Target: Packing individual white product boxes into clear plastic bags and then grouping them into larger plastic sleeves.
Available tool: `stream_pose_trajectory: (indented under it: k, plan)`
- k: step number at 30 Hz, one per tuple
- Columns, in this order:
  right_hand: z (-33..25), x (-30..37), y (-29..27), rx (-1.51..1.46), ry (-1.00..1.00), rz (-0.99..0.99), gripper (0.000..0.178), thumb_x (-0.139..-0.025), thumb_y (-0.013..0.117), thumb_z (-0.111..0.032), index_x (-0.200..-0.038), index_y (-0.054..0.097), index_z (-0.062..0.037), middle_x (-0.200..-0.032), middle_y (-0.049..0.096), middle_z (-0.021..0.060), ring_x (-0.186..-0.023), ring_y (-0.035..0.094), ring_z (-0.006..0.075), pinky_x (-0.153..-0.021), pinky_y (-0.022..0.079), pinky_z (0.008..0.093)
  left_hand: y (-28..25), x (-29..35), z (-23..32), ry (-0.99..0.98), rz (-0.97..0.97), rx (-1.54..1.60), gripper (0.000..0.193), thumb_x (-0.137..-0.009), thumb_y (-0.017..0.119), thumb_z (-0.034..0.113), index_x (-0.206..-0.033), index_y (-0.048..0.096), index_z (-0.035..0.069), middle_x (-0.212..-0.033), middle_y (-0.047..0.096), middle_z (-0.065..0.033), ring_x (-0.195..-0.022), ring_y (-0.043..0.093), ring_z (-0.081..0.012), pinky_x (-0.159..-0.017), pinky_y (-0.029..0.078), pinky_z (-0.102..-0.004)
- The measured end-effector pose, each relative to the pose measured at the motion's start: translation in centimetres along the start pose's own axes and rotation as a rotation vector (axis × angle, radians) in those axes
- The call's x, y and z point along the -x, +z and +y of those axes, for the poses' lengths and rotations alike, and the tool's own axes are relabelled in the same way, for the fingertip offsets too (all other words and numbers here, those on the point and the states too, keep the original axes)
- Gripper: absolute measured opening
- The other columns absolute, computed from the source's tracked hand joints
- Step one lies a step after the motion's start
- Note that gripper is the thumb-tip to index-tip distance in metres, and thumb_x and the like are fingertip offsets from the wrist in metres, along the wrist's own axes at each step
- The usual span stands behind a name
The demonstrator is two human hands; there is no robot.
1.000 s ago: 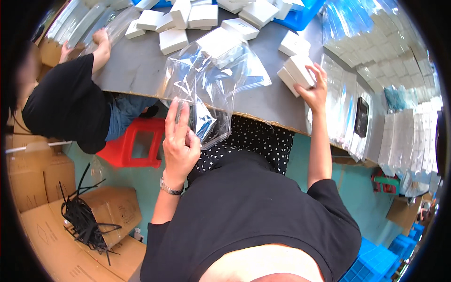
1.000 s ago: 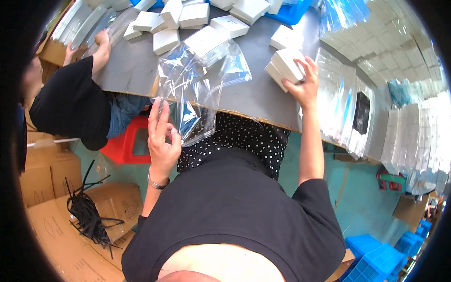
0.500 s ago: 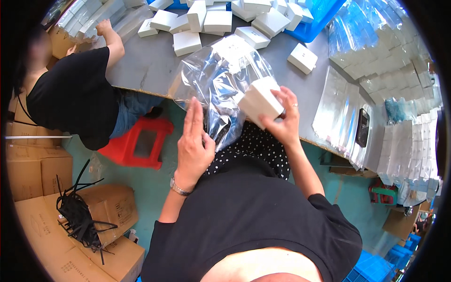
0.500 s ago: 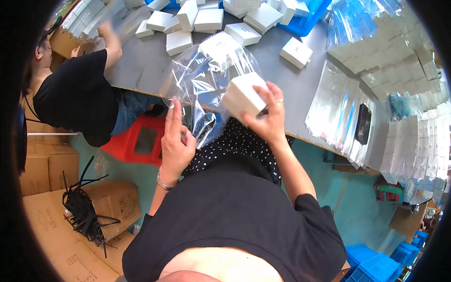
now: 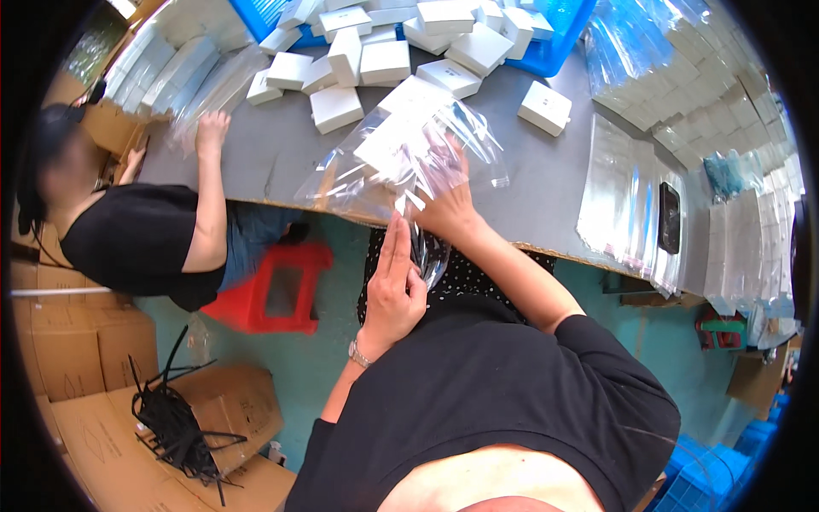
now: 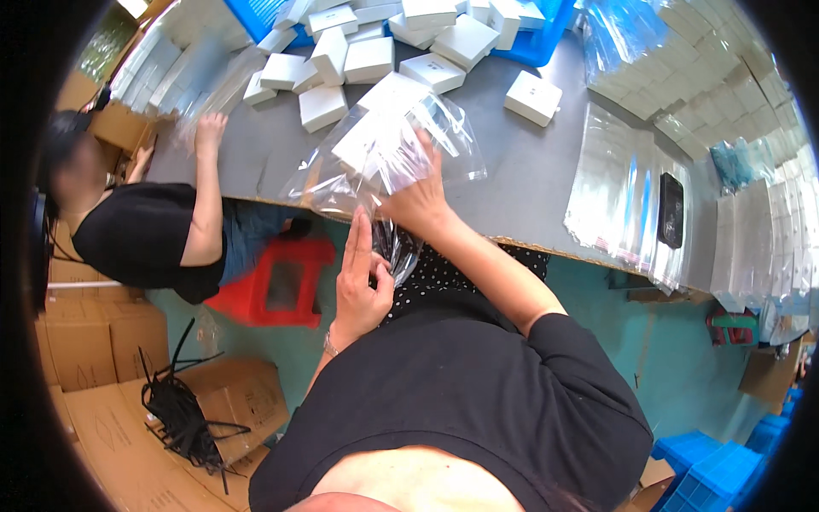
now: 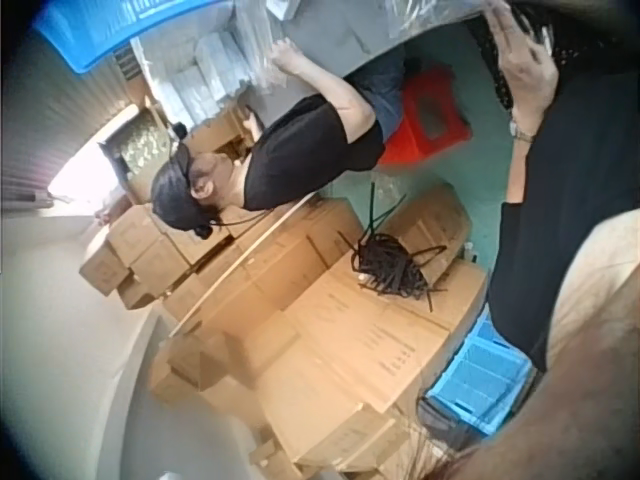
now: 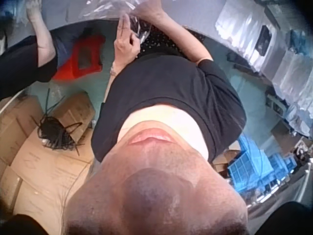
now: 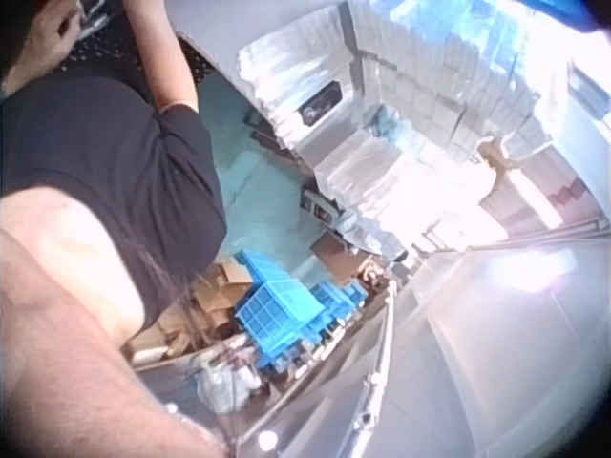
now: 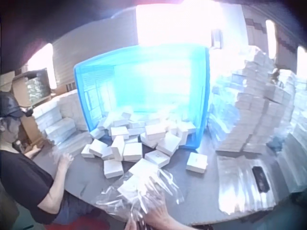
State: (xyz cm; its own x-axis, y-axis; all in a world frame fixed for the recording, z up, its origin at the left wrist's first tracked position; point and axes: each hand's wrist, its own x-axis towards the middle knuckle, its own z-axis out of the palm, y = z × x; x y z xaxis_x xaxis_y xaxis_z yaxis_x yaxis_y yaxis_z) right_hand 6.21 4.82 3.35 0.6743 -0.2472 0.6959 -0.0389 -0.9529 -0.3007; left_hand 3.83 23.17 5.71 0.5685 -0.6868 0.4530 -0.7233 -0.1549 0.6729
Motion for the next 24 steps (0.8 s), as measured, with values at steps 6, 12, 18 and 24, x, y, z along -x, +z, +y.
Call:
stream_pose_trajectory:
  k: [6, 12, 18, 24]
  plan:
    - [0.6, 0.6, 1.9, -0.097, 0.188, -0.48, 0.046, -0.073, 0.074, -0.022, -0.112, 0.06, -0.0012, -0.116, 0.062, 0.0185, -0.106, 0.061, 0.037, -0.092, 0.05, 0.0447, 0.6, -0.1, 0.1, 0.043, -0.06, 0.039, 0.078, -0.073, 0.05, -0.015, -0.149, 0.036, -0.002, -0.153, 0.039, -0.0198, -0.098, 0.067, -0.0289, -0.07, 0.055, -0.0295]
    - [4.5, -2.1, -6.9, -0.722, -0.085, -1.099, 0.051, -0.08, 0.073, -0.032, -0.122, 0.062, -0.0047, -0.112, 0.066, 0.0215, -0.107, 0.063, 0.0364, -0.093, 0.05, 0.0449, 1.2, 0.0, -1.4, 0.01, -0.012, 0.122, 0.076, -0.073, 0.051, -0.015, -0.146, 0.038, -0.005, -0.153, 0.039, -0.0229, -0.083, 0.067, -0.024, -0.063, 0.055, -0.0291]
    - [20.9, -5.2, -12.6, -0.166, 0.232, -0.275, 0.065, -0.071, 0.082, -0.026, -0.129, 0.056, -0.0121, -0.143, 0.05, 0.016, -0.136, 0.043, 0.03, -0.111, 0.037, 0.0429, 1.3, 0.1, -1.6, -0.056, -0.078, 0.145, 0.077, -0.073, 0.052, -0.015, -0.147, 0.038, -0.003, -0.152, 0.04, -0.0224, -0.075, 0.066, -0.0222, -0.065, 0.056, -0.0288]
    - [28.6, -7.6, -8.6, -0.064, 0.381, -0.322, 0.08, -0.056, 0.086, -0.035, -0.126, 0.054, -0.0169, -0.134, 0.049, 0.0142, -0.129, 0.047, 0.0331, -0.11, 0.038, 0.0408, 0.5, 0.4, -1.2, -0.131, -0.114, 0.082, 0.077, -0.074, 0.051, -0.013, -0.148, 0.037, -0.002, -0.152, 0.04, -0.0205, -0.068, 0.066, -0.0189, -0.065, 0.055, -0.0284]
